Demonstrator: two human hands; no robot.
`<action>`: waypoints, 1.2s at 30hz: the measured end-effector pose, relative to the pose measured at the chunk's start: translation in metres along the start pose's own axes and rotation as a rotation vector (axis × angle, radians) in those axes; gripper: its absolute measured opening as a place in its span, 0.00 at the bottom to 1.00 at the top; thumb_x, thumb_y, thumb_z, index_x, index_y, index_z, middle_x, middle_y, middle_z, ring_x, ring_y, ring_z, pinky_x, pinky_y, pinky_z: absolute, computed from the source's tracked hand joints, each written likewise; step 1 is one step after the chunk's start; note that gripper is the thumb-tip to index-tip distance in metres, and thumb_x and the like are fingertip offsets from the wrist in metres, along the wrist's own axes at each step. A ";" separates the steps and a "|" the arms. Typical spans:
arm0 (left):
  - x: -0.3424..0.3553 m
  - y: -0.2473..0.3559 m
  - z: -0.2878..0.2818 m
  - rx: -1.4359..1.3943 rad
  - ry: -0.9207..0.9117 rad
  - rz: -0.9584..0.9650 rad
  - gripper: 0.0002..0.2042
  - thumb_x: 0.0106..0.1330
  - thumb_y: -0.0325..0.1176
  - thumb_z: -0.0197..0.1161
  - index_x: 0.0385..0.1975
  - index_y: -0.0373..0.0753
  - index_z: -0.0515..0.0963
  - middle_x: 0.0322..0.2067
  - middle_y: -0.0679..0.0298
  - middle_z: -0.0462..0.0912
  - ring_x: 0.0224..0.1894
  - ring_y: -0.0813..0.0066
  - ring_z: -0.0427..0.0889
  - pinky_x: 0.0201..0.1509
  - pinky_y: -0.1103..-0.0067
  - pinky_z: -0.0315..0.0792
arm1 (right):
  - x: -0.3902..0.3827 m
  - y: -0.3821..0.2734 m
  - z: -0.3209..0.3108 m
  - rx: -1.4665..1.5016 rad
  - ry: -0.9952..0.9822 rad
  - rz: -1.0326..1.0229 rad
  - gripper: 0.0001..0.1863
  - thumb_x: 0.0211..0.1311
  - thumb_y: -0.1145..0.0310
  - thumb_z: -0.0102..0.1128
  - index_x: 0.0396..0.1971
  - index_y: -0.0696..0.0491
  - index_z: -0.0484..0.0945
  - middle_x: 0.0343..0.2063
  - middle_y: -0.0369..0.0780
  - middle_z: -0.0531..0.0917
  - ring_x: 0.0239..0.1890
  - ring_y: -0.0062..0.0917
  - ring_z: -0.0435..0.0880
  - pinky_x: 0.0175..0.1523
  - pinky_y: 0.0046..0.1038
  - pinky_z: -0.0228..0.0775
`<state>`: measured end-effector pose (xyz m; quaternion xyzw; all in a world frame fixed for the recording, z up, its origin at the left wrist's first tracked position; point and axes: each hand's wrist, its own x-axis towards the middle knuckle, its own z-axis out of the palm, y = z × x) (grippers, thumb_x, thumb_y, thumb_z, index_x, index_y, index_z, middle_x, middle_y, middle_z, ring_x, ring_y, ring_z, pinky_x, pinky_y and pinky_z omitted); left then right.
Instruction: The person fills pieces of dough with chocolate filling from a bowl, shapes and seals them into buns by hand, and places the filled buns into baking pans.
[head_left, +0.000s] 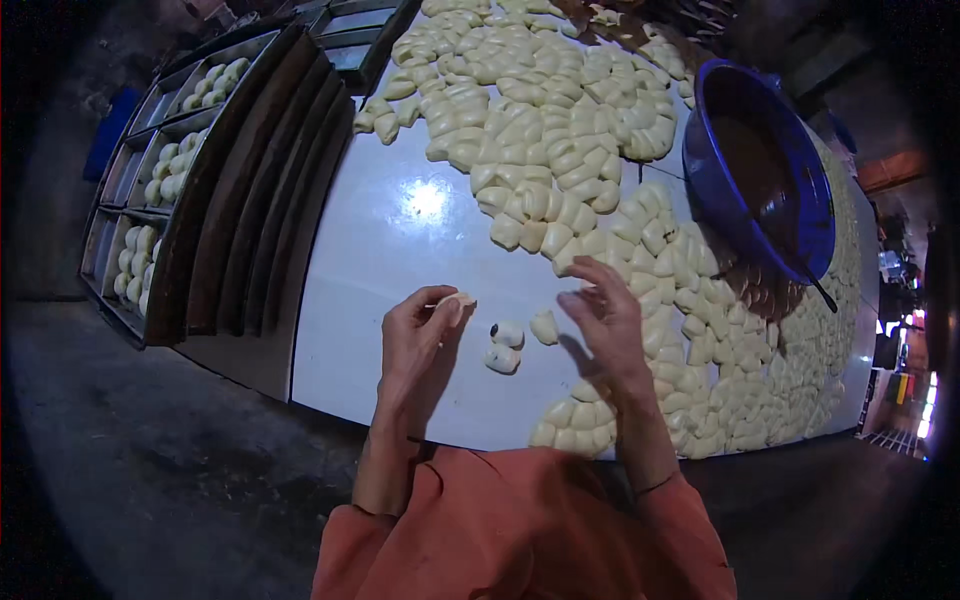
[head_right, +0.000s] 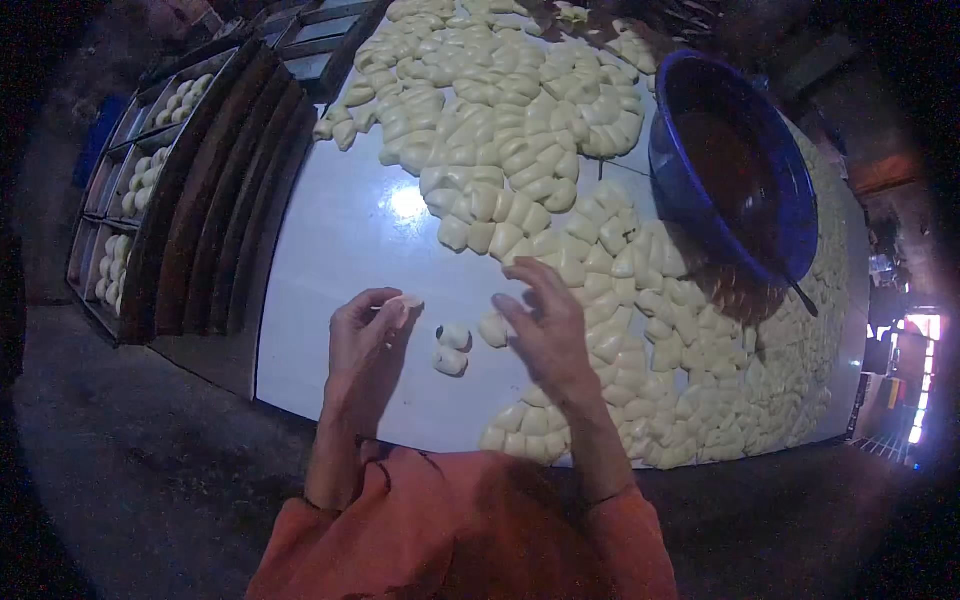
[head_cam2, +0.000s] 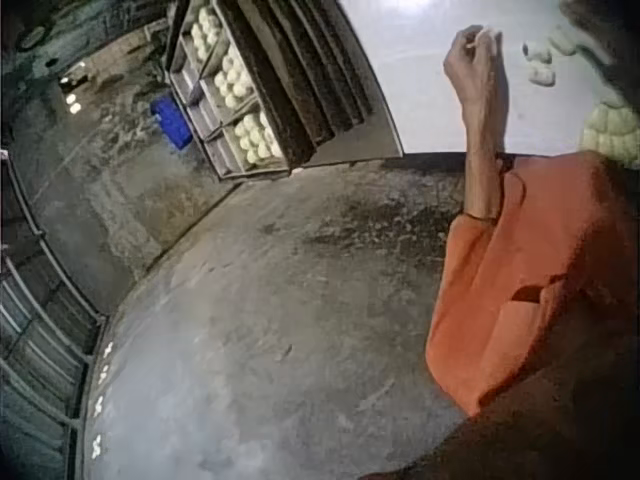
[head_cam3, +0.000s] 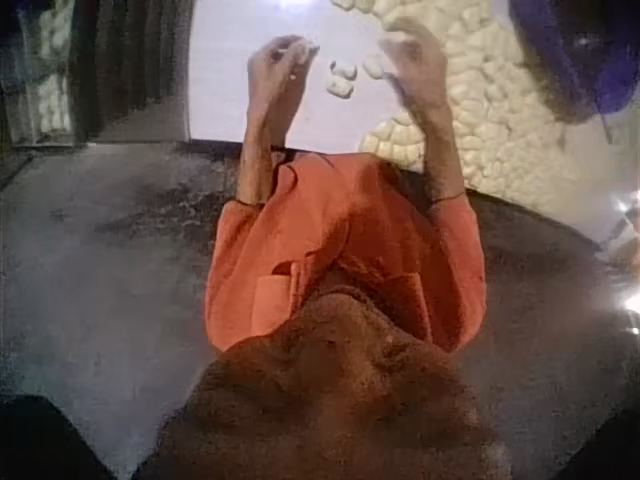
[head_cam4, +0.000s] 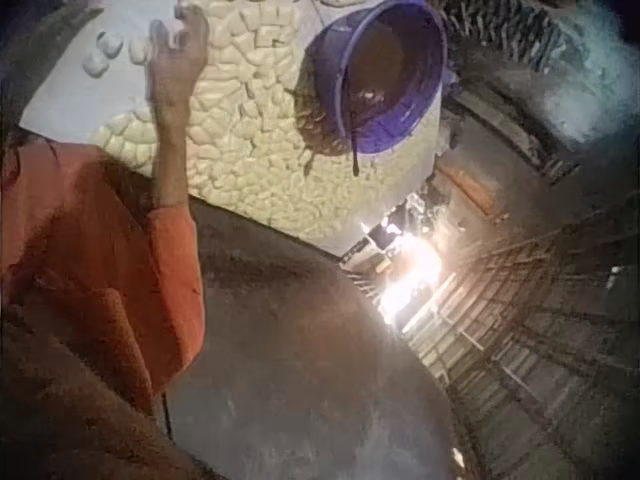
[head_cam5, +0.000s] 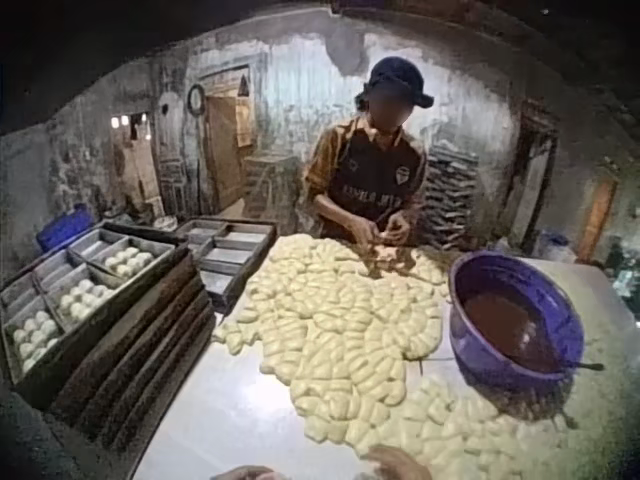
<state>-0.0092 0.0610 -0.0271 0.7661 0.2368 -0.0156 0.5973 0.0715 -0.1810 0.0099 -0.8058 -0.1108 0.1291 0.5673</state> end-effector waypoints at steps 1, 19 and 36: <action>-0.001 0.004 0.000 -0.191 -0.062 -0.098 0.14 0.65 0.33 0.66 0.48 0.34 0.81 0.34 0.62 0.87 0.33 0.80 0.82 0.36 0.83 0.75 | -0.003 -0.007 0.021 0.097 -0.045 0.126 0.23 0.61 0.66 0.66 0.55 0.55 0.74 0.56 0.43 0.75 0.55 0.31 0.76 0.57 0.29 0.71; -0.010 0.046 0.043 -0.197 0.031 0.282 0.30 0.72 0.37 0.59 0.70 0.34 0.58 0.63 0.50 0.71 0.62 0.61 0.74 0.57 0.72 0.75 | 0.011 -0.020 0.047 0.868 -0.065 0.218 0.14 0.64 0.75 0.63 0.47 0.56 0.72 0.37 0.36 0.80 0.37 0.16 0.81 0.38 0.18 0.76; 0.007 0.076 0.118 -0.278 -0.522 0.435 0.51 0.47 0.40 0.82 0.71 0.39 0.56 0.65 0.48 0.68 0.58 0.59 0.79 0.58 0.69 0.74 | 0.046 -0.013 -0.099 1.045 0.153 -0.033 0.09 0.65 0.72 0.59 0.44 0.55 0.76 0.40 0.32 0.80 0.44 0.17 0.78 0.51 0.25 0.72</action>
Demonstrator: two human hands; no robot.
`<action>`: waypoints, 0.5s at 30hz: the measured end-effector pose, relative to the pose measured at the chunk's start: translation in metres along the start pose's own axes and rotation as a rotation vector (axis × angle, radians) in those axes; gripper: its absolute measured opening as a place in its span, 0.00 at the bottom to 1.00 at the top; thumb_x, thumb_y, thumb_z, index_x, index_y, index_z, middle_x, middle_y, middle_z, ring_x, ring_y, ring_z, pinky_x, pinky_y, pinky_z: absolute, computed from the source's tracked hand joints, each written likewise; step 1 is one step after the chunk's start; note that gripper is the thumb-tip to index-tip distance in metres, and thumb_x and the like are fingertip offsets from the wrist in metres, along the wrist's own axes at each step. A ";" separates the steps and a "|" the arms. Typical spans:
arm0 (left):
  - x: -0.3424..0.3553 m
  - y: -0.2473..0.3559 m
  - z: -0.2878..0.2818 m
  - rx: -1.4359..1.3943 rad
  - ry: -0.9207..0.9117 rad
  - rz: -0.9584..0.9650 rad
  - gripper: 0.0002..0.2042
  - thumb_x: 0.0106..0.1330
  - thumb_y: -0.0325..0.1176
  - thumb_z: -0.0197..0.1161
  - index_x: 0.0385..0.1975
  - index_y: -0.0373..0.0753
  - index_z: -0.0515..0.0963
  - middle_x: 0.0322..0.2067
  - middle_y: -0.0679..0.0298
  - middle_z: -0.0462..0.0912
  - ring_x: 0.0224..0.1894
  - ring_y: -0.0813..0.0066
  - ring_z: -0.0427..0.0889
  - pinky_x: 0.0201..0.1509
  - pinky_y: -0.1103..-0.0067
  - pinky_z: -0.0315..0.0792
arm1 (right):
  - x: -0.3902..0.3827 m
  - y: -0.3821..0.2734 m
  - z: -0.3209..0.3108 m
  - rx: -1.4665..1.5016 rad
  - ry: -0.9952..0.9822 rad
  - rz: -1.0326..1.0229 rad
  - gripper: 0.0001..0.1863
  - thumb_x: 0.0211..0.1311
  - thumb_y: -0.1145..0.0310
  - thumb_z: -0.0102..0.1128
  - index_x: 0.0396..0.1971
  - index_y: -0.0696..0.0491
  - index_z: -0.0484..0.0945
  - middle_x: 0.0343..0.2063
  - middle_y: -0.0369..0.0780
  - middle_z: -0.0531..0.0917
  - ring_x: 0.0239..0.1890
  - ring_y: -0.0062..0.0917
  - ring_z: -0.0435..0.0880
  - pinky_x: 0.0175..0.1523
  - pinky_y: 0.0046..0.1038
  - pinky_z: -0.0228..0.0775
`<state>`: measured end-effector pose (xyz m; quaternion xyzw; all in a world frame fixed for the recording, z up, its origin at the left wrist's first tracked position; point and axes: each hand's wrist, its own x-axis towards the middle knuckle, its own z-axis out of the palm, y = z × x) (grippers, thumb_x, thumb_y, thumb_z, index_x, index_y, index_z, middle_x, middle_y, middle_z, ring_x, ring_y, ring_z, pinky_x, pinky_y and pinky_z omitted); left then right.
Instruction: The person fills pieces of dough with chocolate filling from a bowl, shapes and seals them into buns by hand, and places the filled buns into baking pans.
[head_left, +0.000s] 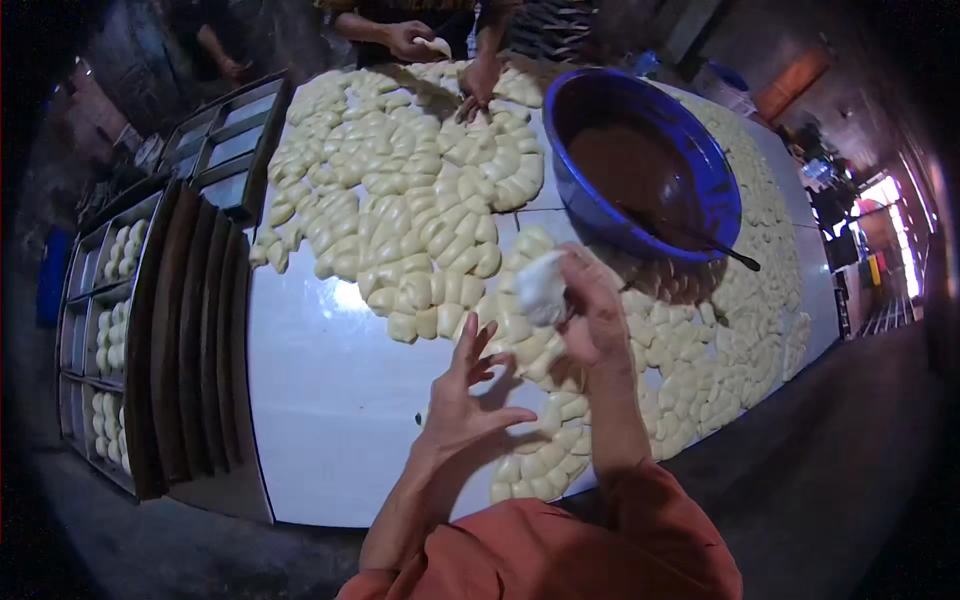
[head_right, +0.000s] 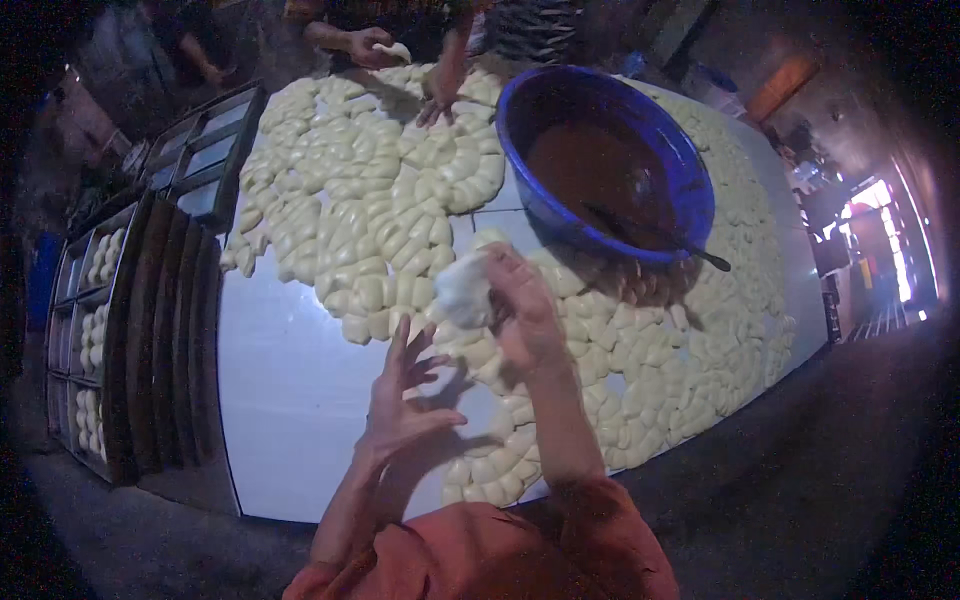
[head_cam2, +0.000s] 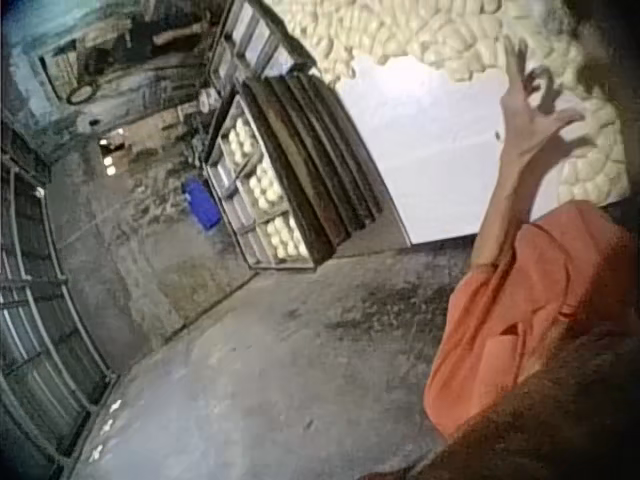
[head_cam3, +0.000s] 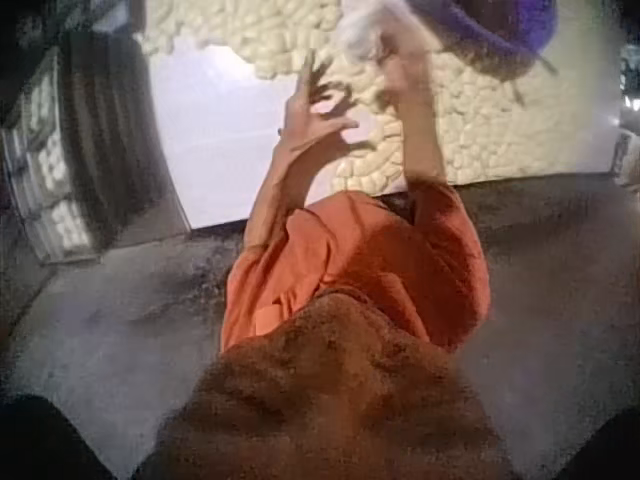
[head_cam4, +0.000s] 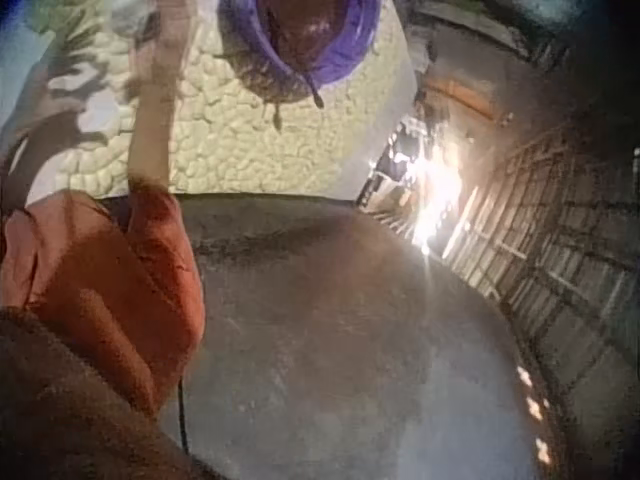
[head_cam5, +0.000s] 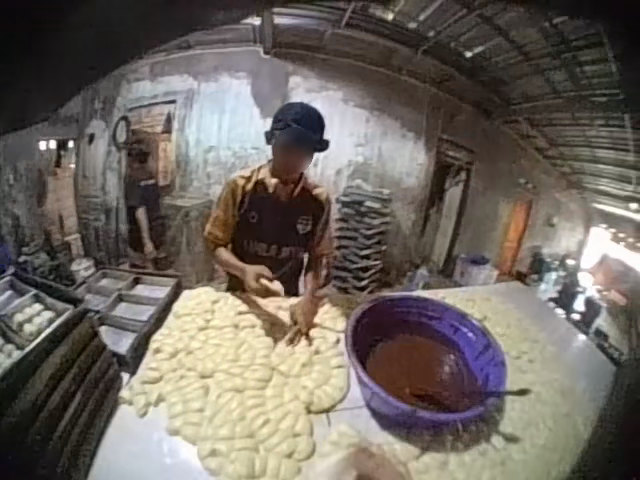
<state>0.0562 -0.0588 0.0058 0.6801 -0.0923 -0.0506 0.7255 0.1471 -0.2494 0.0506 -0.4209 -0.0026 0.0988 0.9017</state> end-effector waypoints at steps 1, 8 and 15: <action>-0.004 0.004 -0.009 0.019 -0.039 -0.047 0.54 0.46 0.39 0.82 0.73 0.40 0.53 0.65 0.48 0.68 0.57 0.61 0.79 0.57 0.70 0.75 | 0.011 -0.020 -0.004 -0.145 0.186 -0.329 0.08 0.65 0.72 0.59 0.43 0.55 0.77 0.40 0.33 0.81 0.43 0.16 0.79 0.50 0.24 0.73; -0.020 0.004 -0.050 0.133 0.166 -0.262 0.22 0.65 0.31 0.66 0.59 0.32 0.73 0.53 0.54 0.81 0.45 0.70 0.86 0.46 0.77 0.79 | 0.131 -0.135 -0.131 -1.163 0.152 -0.138 0.12 0.65 0.61 0.60 0.39 0.55 0.81 0.33 0.34 0.82 0.33 0.16 0.77 0.39 0.24 0.71; -0.027 0.020 -0.052 0.172 0.027 -0.479 0.22 0.67 0.32 0.64 0.59 0.31 0.72 0.51 0.53 0.81 0.47 0.69 0.85 0.51 0.75 0.78 | 0.172 -0.112 -0.186 -1.710 -0.306 0.464 0.15 0.64 0.63 0.60 0.43 0.58 0.81 0.37 0.35 0.83 0.40 0.23 0.78 0.49 0.27 0.70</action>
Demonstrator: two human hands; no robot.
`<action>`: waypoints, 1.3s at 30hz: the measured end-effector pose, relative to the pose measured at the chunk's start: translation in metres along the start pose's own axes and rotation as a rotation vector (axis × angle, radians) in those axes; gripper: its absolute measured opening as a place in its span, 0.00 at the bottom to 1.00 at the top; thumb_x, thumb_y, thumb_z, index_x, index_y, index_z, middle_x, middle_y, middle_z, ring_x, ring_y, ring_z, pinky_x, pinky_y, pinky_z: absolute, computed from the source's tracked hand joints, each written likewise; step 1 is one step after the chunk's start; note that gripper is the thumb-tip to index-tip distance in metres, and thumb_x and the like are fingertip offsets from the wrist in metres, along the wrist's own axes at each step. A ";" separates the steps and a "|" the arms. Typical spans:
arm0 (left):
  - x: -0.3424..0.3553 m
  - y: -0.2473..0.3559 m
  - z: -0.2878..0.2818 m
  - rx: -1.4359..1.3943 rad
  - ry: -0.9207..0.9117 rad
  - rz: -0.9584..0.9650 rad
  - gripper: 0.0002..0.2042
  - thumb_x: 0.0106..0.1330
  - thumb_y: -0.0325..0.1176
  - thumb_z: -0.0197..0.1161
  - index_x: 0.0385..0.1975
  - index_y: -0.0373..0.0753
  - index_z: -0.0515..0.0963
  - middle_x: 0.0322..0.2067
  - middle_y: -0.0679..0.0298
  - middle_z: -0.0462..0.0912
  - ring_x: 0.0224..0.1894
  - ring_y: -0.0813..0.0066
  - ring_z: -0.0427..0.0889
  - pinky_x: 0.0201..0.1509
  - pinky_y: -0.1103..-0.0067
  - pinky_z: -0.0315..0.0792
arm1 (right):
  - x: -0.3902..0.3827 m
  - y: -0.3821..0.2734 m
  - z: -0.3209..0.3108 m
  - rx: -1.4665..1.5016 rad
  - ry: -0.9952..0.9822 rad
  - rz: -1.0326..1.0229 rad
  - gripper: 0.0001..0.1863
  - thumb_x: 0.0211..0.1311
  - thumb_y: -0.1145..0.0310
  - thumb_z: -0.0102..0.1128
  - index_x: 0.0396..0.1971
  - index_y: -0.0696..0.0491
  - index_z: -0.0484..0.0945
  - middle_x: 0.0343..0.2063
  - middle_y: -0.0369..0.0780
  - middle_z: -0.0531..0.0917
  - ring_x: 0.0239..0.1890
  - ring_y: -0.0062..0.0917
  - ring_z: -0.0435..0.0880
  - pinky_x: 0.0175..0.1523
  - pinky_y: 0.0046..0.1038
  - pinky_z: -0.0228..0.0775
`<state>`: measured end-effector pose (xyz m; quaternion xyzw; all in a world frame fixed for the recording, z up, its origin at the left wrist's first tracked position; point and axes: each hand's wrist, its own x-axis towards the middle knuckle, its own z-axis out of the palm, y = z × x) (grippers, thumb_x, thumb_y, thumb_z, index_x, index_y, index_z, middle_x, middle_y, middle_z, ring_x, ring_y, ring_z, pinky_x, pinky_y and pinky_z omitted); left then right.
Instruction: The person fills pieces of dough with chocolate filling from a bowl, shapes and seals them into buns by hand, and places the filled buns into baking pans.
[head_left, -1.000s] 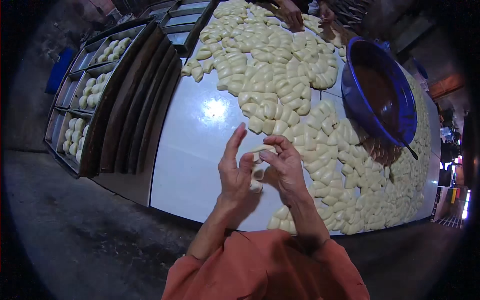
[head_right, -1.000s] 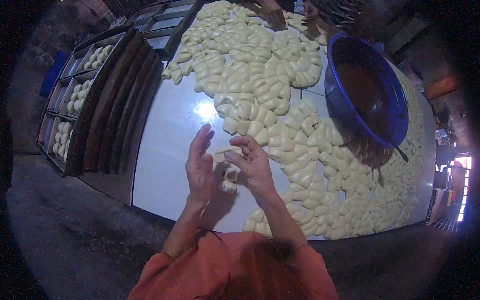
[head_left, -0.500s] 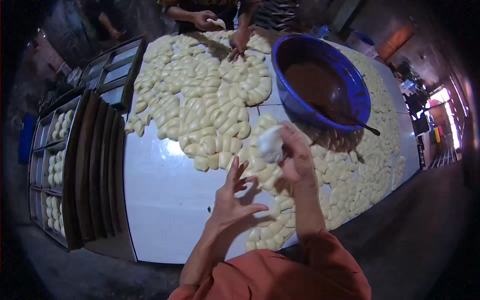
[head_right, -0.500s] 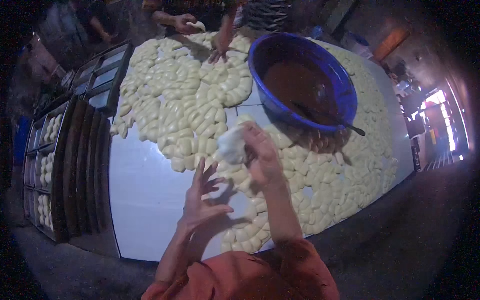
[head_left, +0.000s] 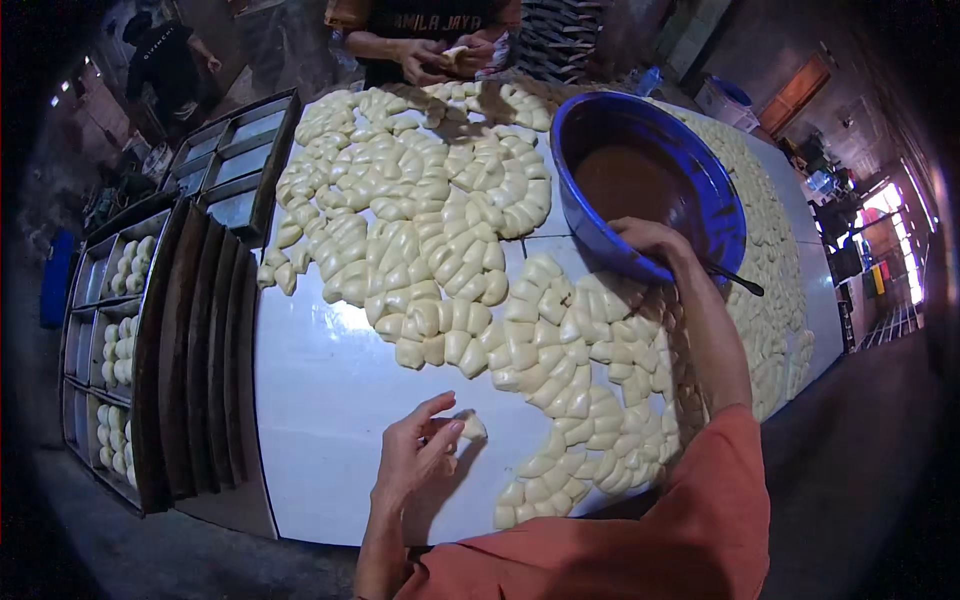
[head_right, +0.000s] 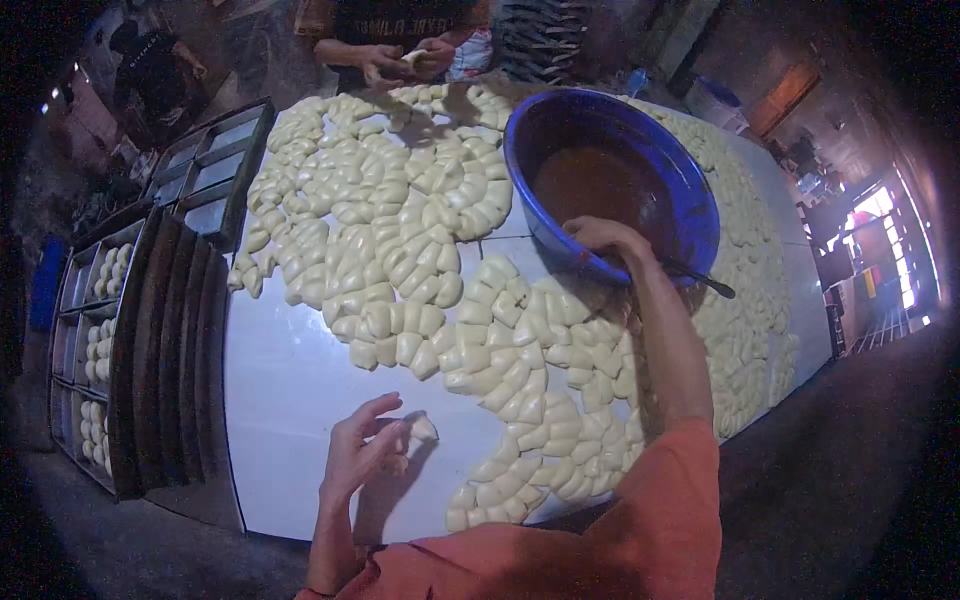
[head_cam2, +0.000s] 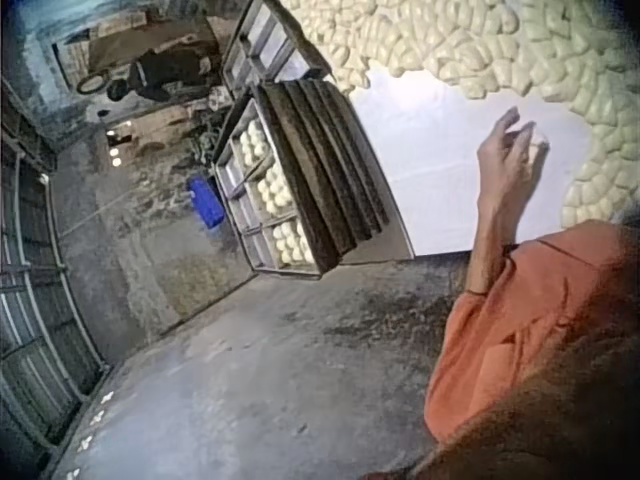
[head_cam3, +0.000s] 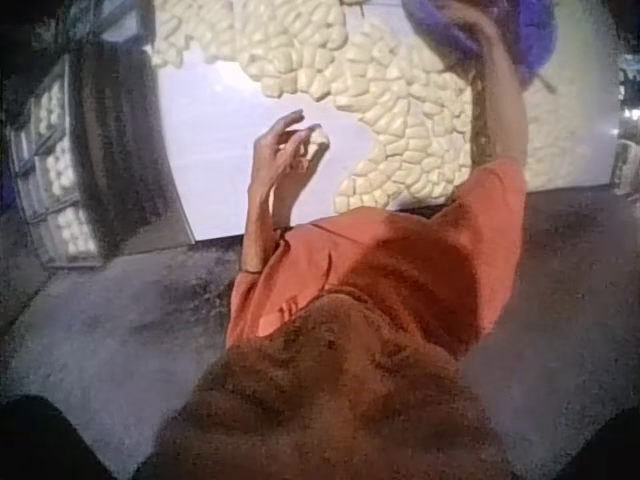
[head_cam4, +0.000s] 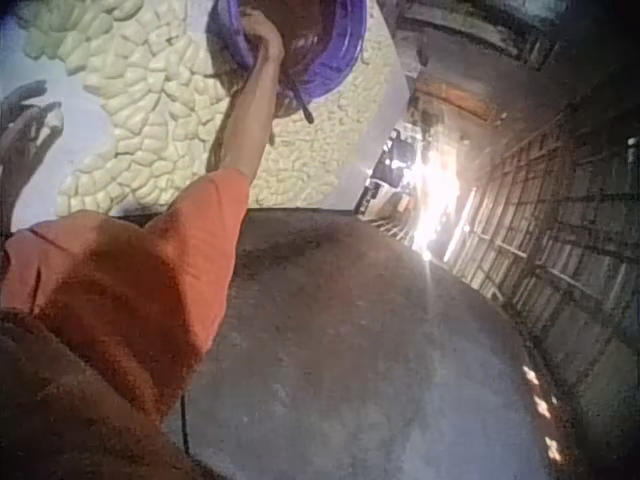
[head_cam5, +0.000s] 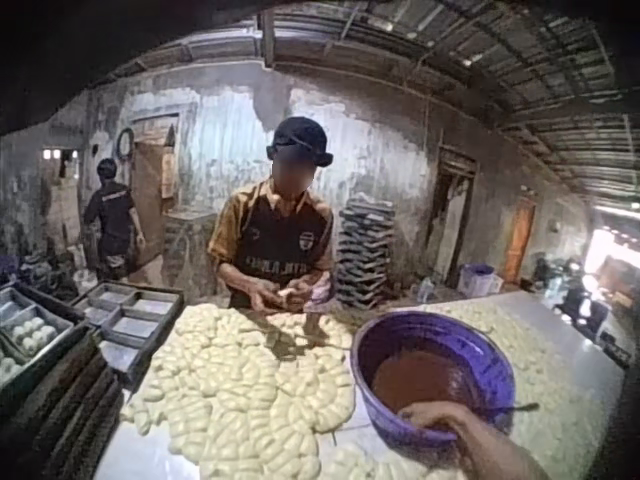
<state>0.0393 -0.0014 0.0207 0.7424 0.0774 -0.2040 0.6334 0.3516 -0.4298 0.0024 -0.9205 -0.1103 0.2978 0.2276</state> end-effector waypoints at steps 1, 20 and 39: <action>0.000 -0.001 0.000 -0.007 0.001 0.014 0.22 0.67 0.32 0.64 0.59 0.31 0.72 0.51 0.53 0.81 0.47 0.68 0.85 0.50 0.75 0.78 | -0.007 -0.006 -0.006 0.112 0.007 0.020 0.13 0.65 0.63 0.60 0.41 0.57 0.82 0.34 0.34 0.83 0.37 0.21 0.78 0.46 0.26 0.70; 0.057 0.025 0.048 -0.899 -0.108 0.089 0.22 0.76 0.48 0.50 0.54 0.35 0.76 0.51 0.60 0.81 0.53 0.71 0.79 0.58 0.70 0.72 | -0.109 -0.227 0.178 1.674 0.091 -0.374 0.13 0.72 0.65 0.54 0.51 0.55 0.72 0.42 0.37 0.81 0.39 0.18 0.81 0.44 0.24 0.77; 0.022 -0.005 -0.009 -0.724 0.294 0.134 0.16 0.65 0.35 0.68 0.46 0.31 0.81 0.36 0.63 0.85 0.36 0.81 0.81 0.38 0.85 0.76 | -0.115 -0.278 0.268 1.007 0.387 -0.338 0.12 0.63 0.70 0.65 0.44 0.56 0.83 0.31 0.36 0.81 0.33 0.20 0.78 0.40 0.22 0.72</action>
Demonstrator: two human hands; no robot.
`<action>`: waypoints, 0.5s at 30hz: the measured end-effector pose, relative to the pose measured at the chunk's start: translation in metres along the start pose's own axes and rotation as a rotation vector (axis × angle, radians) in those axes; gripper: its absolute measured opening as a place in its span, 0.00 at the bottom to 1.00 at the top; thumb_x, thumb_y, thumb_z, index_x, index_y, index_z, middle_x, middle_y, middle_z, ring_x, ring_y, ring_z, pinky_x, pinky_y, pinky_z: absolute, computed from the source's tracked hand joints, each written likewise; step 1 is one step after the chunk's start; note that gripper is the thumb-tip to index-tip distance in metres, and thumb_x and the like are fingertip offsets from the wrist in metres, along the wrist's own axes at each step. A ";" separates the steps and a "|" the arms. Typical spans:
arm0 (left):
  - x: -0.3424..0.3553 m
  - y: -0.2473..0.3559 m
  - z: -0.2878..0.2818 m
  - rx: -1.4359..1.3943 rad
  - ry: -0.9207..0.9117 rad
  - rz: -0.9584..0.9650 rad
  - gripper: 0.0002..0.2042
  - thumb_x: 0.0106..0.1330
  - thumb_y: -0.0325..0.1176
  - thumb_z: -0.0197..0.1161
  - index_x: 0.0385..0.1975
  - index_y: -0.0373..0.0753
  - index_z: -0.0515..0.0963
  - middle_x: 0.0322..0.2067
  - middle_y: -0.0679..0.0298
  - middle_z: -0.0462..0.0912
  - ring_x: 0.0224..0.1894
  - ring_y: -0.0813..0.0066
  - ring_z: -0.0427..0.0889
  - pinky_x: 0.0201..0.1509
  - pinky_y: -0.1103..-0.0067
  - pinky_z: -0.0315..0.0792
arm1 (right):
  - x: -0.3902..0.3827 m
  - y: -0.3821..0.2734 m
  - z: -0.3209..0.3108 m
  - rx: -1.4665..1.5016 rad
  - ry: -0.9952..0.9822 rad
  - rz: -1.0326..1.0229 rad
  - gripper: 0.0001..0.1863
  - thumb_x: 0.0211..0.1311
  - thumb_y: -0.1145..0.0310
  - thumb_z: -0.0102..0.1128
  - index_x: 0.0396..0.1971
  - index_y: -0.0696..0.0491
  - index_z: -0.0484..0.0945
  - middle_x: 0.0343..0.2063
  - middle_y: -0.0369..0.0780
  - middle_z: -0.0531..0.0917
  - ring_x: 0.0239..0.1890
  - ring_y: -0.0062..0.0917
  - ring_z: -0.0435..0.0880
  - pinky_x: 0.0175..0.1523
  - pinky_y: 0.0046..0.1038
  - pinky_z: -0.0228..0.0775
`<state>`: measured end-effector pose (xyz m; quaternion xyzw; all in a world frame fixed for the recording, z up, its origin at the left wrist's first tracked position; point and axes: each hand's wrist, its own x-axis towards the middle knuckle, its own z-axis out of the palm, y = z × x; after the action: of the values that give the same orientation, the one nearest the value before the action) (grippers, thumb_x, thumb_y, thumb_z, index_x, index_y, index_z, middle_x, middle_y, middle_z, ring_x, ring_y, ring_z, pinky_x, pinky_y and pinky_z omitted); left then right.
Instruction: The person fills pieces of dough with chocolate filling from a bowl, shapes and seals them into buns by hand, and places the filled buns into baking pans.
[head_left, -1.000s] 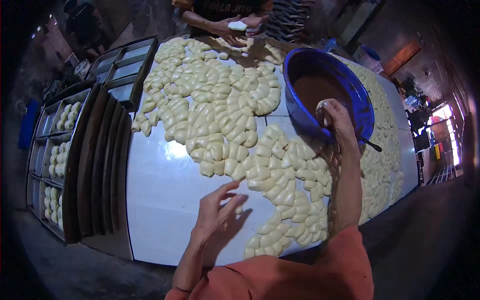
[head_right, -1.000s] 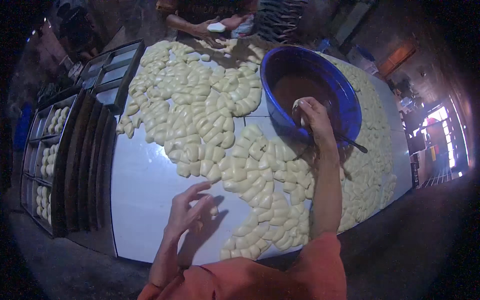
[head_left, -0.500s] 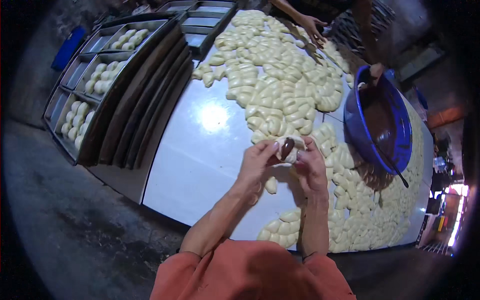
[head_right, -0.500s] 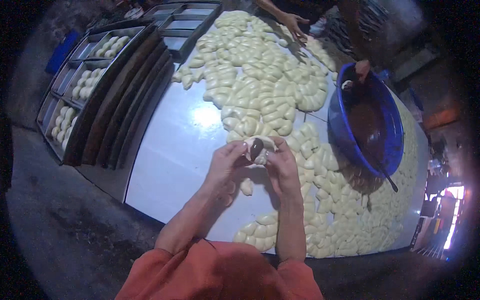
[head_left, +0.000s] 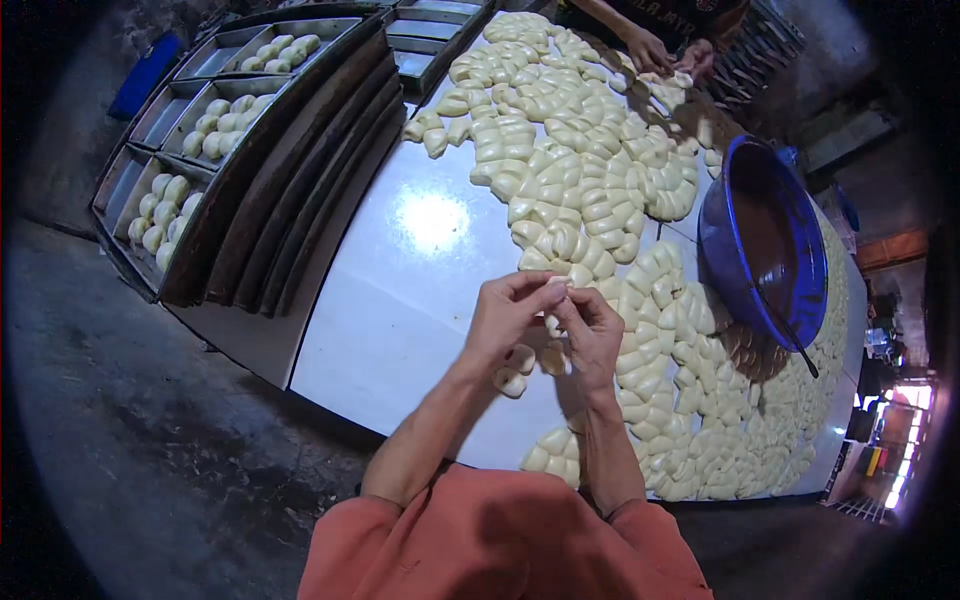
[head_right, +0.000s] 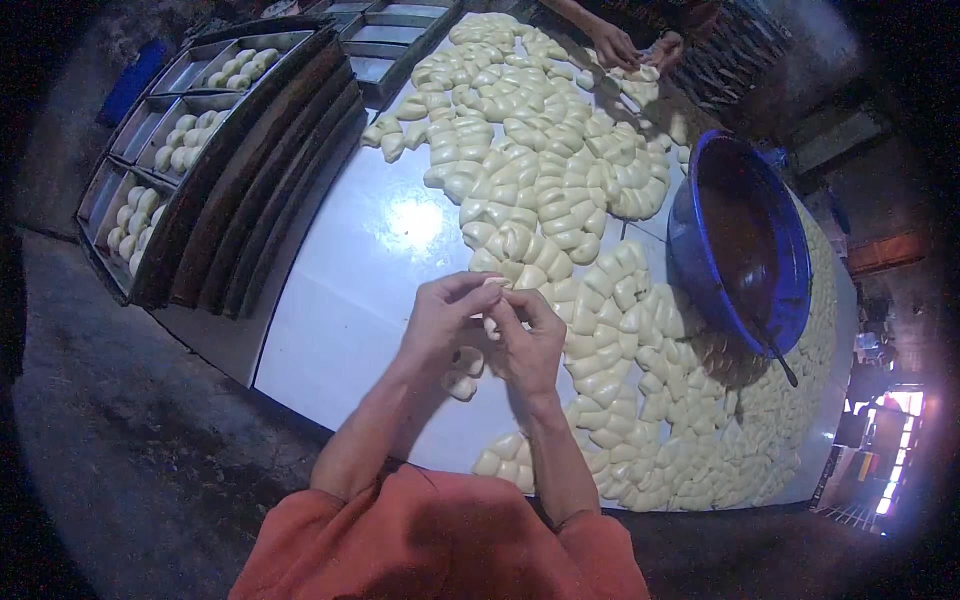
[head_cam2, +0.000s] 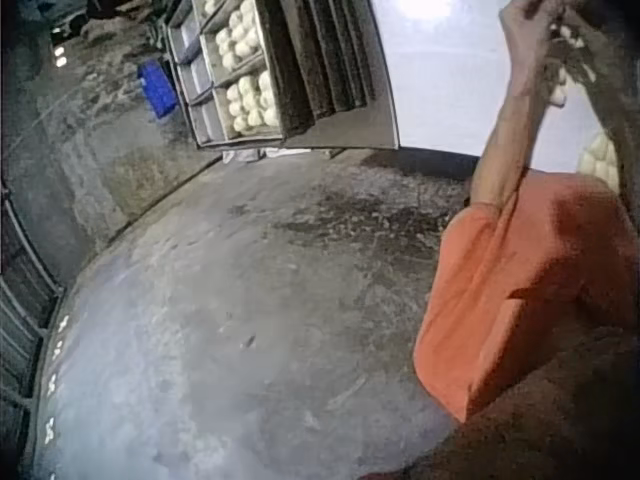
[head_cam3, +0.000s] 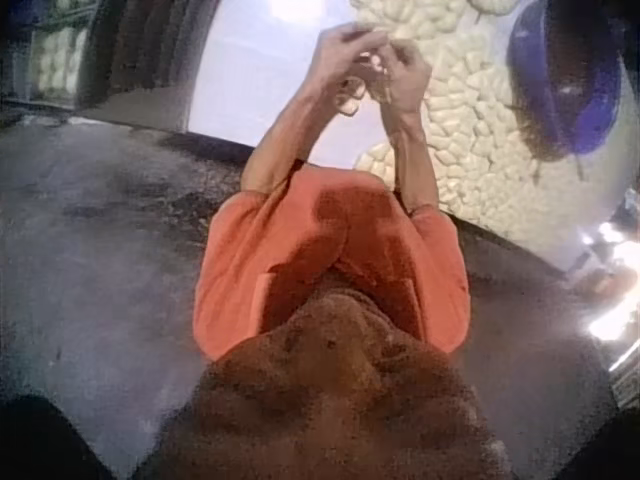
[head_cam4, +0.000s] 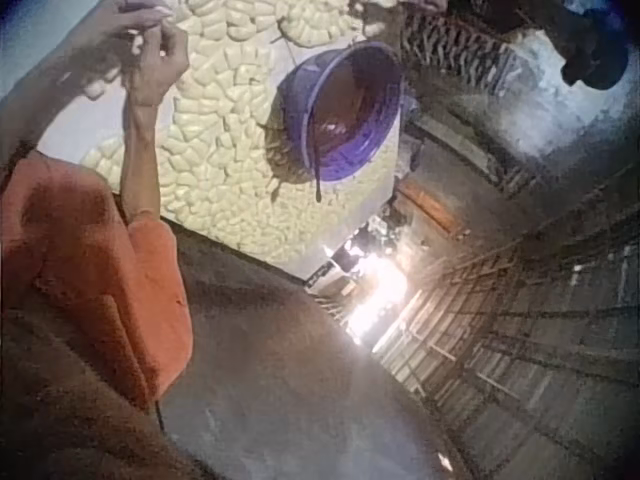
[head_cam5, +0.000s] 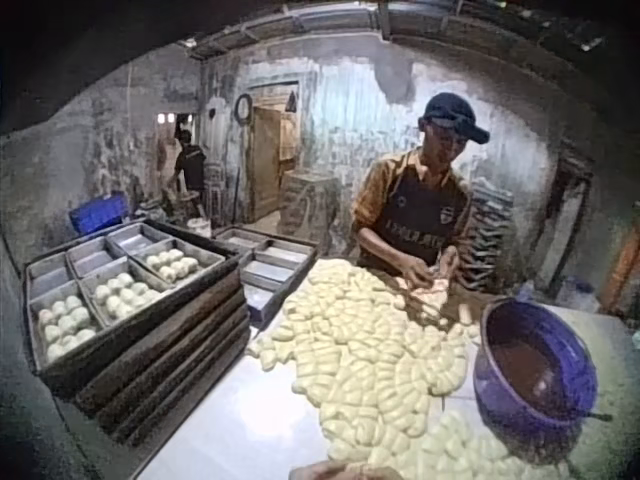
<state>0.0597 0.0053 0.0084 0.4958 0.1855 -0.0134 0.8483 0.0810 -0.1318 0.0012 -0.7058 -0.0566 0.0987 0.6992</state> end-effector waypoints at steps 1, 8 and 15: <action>0.003 0.005 -0.005 0.037 -0.040 -0.081 0.15 0.66 0.37 0.67 0.46 0.32 0.81 0.36 0.63 0.85 0.35 0.81 0.81 0.37 0.84 0.76 | -0.002 -0.011 0.001 0.115 -0.031 0.198 0.13 0.62 0.69 0.66 0.45 0.56 0.83 0.31 0.36 0.82 0.34 0.20 0.79 0.42 0.24 0.72; -0.003 0.015 -0.016 0.116 -0.078 -0.107 0.16 0.67 0.37 0.65 0.48 0.33 0.80 0.37 0.63 0.84 0.36 0.80 0.83 0.35 0.82 0.78 | -0.003 0.010 -0.015 -0.198 -0.221 -0.315 0.19 0.60 0.71 0.67 0.52 0.56 0.79 0.47 0.42 0.79 0.44 0.23 0.79 0.48 0.25 0.73; -0.010 0.006 -0.018 0.102 -0.152 -0.007 0.11 0.67 0.28 0.62 0.47 0.33 0.81 0.41 0.62 0.84 0.40 0.77 0.83 0.39 0.80 0.82 | -0.004 0.015 0.013 -0.073 0.197 -0.452 0.10 0.65 0.73 0.61 0.45 0.56 0.74 0.40 0.40 0.78 0.42 0.25 0.76 0.49 0.27 0.71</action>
<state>0.0463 0.0216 0.0086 0.5351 0.1211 -0.0632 0.8337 0.0735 -0.1205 -0.0133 -0.7062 -0.1482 -0.1318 0.6797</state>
